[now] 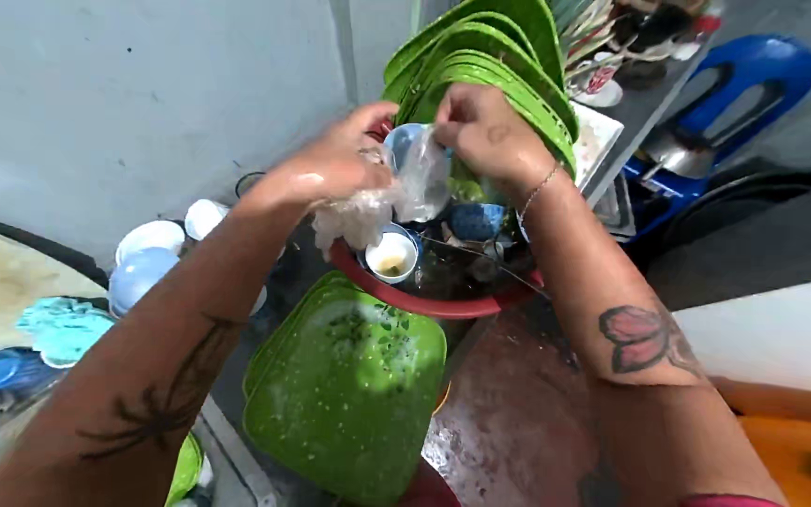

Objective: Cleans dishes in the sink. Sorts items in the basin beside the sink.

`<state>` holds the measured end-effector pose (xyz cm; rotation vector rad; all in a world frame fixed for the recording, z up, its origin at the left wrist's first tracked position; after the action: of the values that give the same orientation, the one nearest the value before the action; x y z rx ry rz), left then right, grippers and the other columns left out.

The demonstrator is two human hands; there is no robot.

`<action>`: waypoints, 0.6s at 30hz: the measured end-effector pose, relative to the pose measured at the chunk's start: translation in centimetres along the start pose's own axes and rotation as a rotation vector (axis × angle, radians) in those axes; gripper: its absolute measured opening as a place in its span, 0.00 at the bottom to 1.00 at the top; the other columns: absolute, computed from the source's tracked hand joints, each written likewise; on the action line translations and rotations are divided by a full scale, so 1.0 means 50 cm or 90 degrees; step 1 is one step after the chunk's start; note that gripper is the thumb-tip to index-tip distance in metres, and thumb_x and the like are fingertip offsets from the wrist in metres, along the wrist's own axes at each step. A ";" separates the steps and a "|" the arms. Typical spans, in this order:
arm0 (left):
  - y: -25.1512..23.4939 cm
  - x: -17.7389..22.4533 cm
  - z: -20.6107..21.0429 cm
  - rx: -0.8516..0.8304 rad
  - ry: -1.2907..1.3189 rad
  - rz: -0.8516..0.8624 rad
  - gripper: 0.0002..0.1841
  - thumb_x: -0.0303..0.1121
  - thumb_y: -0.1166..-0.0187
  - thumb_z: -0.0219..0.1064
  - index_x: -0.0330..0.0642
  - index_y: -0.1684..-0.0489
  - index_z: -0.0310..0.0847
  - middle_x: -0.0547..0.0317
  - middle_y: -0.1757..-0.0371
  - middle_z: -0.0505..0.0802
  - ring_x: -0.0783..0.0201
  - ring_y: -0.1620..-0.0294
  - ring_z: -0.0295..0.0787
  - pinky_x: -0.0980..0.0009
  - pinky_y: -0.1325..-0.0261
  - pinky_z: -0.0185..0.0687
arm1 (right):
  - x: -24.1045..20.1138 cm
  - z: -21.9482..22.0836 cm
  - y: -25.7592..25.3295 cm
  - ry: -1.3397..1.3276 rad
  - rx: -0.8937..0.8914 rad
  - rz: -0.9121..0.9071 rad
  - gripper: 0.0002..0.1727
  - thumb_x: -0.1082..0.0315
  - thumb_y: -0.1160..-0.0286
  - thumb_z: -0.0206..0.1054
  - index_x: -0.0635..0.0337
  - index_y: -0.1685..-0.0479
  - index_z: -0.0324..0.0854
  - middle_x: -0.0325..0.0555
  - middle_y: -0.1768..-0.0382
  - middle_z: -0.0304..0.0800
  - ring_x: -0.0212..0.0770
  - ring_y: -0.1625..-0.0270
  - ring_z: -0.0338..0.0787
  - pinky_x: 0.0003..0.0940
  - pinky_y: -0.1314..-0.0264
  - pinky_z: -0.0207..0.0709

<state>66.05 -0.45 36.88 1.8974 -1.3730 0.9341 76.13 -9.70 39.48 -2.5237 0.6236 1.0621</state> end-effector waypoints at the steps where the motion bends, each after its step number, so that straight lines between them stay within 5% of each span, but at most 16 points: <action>1: -0.005 -0.005 0.015 -0.021 0.038 0.001 0.45 0.23 0.24 0.69 0.55 0.05 0.47 0.47 0.26 0.82 0.63 0.40 0.87 0.65 0.41 0.86 | -0.018 0.005 -0.005 -0.064 0.009 -0.013 0.02 0.74 0.20 0.60 0.65 0.57 0.76 0.43 0.66 0.78 0.32 0.66 0.80 0.30 0.61 0.76; 2: -0.006 -0.007 0.022 -0.011 0.079 -0.005 0.42 0.24 0.22 0.68 0.56 0.07 0.52 0.50 0.29 0.85 0.65 0.43 0.89 0.67 0.43 0.87 | -0.035 0.011 -0.008 -0.129 0.009 -0.026 0.01 0.75 0.20 0.61 0.63 0.59 0.76 0.40 0.67 0.78 0.28 0.68 0.79 0.26 0.63 0.76; 5: 0.008 -0.018 -0.003 0.104 0.163 -0.049 0.17 0.25 0.17 0.62 0.43 0.32 0.79 0.59 0.52 0.91 0.72 0.60 0.89 0.72 0.55 0.89 | -0.055 0.014 -0.007 -0.166 0.016 -0.063 0.04 0.71 0.18 0.64 0.62 0.54 0.81 0.40 0.64 0.83 0.27 0.65 0.83 0.25 0.60 0.79; 6: 0.017 -0.026 -0.023 0.145 0.158 -0.069 0.13 0.25 0.17 0.61 0.40 0.38 0.81 0.61 0.57 0.90 0.74 0.63 0.88 0.73 0.58 0.88 | -0.047 0.008 -0.003 -0.084 0.025 -0.067 0.08 0.69 0.18 0.65 0.64 0.49 0.82 0.44 0.58 0.86 0.32 0.59 0.85 0.30 0.53 0.81; 8: 0.038 -0.052 -0.068 0.214 0.124 -0.100 0.08 0.29 0.19 0.62 0.40 0.48 0.82 0.62 0.62 0.89 0.74 0.68 0.86 0.72 0.62 0.86 | -0.001 0.021 0.012 0.186 -0.021 -0.040 0.14 0.66 0.17 0.64 0.65 0.41 0.84 0.60 0.43 0.87 0.55 0.42 0.89 0.58 0.39 0.80; 10: 0.057 -0.080 -0.108 0.248 0.088 -0.127 0.13 0.42 0.17 0.65 0.41 0.49 0.83 0.60 0.61 0.91 0.71 0.65 0.88 0.66 0.59 0.88 | 0.065 0.084 0.043 0.386 -0.162 0.000 0.16 0.70 0.24 0.66 0.59 0.39 0.88 0.69 0.31 0.80 0.73 0.37 0.85 0.77 0.43 0.76; 13: 0.082 -0.091 -0.128 0.237 -0.079 -0.210 0.39 0.66 0.14 0.48 0.31 0.48 0.84 0.40 0.54 0.89 0.50 0.54 0.88 0.44 0.46 0.82 | 0.132 0.168 0.085 0.564 -0.308 -0.006 0.16 0.71 0.25 0.70 0.57 0.39 0.90 0.70 0.20 0.69 0.76 0.26 0.76 0.75 0.36 0.72; 15: 0.074 -0.111 -0.109 0.195 -0.167 -0.238 0.38 0.62 0.11 0.49 0.25 0.52 0.84 0.30 0.52 0.88 0.38 0.49 0.86 0.33 0.42 0.76 | 0.141 0.193 0.093 0.629 -0.330 -0.038 0.13 0.75 0.24 0.67 0.62 0.44 0.91 0.69 0.21 0.71 0.75 0.24 0.74 0.73 0.32 0.70; 18: 0.027 -0.136 -0.040 0.066 -0.370 -0.199 0.20 0.44 0.16 0.64 0.30 0.58 0.88 0.30 0.54 0.91 0.31 0.46 0.87 0.27 0.44 0.75 | 0.141 0.207 0.092 0.697 -0.342 -0.091 0.13 0.78 0.23 0.62 0.64 0.46 0.89 0.67 0.23 0.73 0.72 0.26 0.76 0.68 0.36 0.74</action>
<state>62.95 4.37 32.49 2.4958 -1.2837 0.3098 72.12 -10.74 26.81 -3.4507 0.3946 -0.3766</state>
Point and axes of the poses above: each hand's wrist, its own y-axis away from the middle knuckle, its own z-axis out of the palm, x = y × z, the point moved 10 cm from there along -y, towards the middle knuckle
